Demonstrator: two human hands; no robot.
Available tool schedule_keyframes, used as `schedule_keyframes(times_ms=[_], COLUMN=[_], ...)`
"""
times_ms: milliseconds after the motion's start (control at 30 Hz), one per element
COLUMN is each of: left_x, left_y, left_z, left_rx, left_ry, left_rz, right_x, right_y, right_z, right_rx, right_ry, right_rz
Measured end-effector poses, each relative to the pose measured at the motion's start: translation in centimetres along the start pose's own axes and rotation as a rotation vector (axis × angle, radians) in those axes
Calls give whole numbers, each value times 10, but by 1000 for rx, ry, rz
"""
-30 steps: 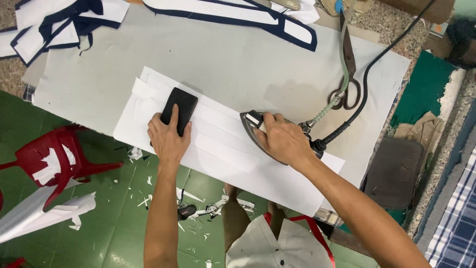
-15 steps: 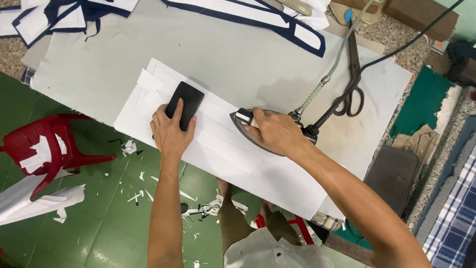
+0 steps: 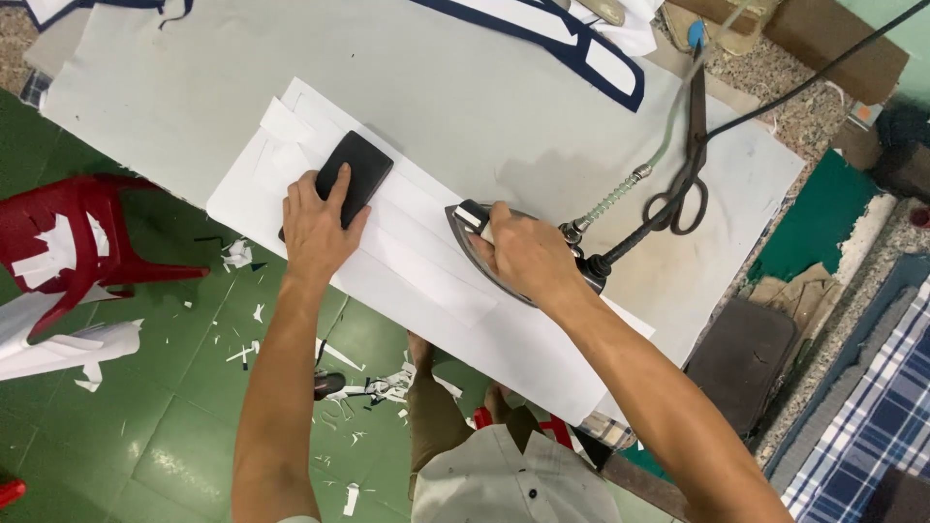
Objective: The person irons a long white fabric strip on a work table using a steam iron and a black pressing block. They repeatedly smooth the fabric, press it with the block, and reposition the iron to flatten the material.
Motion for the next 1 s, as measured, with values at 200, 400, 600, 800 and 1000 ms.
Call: schedule_keyframes(times_ms=[200, 400, 600, 800, 1000], left_x=[4, 8, 11, 9, 10], left_y=[-13, -18, -16, -15, -16], left_z=[-20, -25, -25, -25, -24], left_rx=[-10, 30, 20, -11, -4], left_ry=[9, 88, 90, 94, 102], left_rz=[22, 4, 41, 59, 62], right_x=[-1, 3, 7, 10, 14], right_y=[12, 4, -2, 3, 6], right_z=[-4, -15, -13, -14, -15], right_rx=[76, 136, 87, 54, 9], right_ry=[165, 288, 100, 75, 70], right_rz=[139, 258, 165, 108, 137])
Point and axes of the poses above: each hand's wrist, its own y-axis away from the middle knuckle, its own x-axis out of the back of the hand, z = x × y, the point moved 9 cm from there along -y, towards the middle knuckle, and after that the axes turned 15 degrees about -y, right-handed, at the moved point
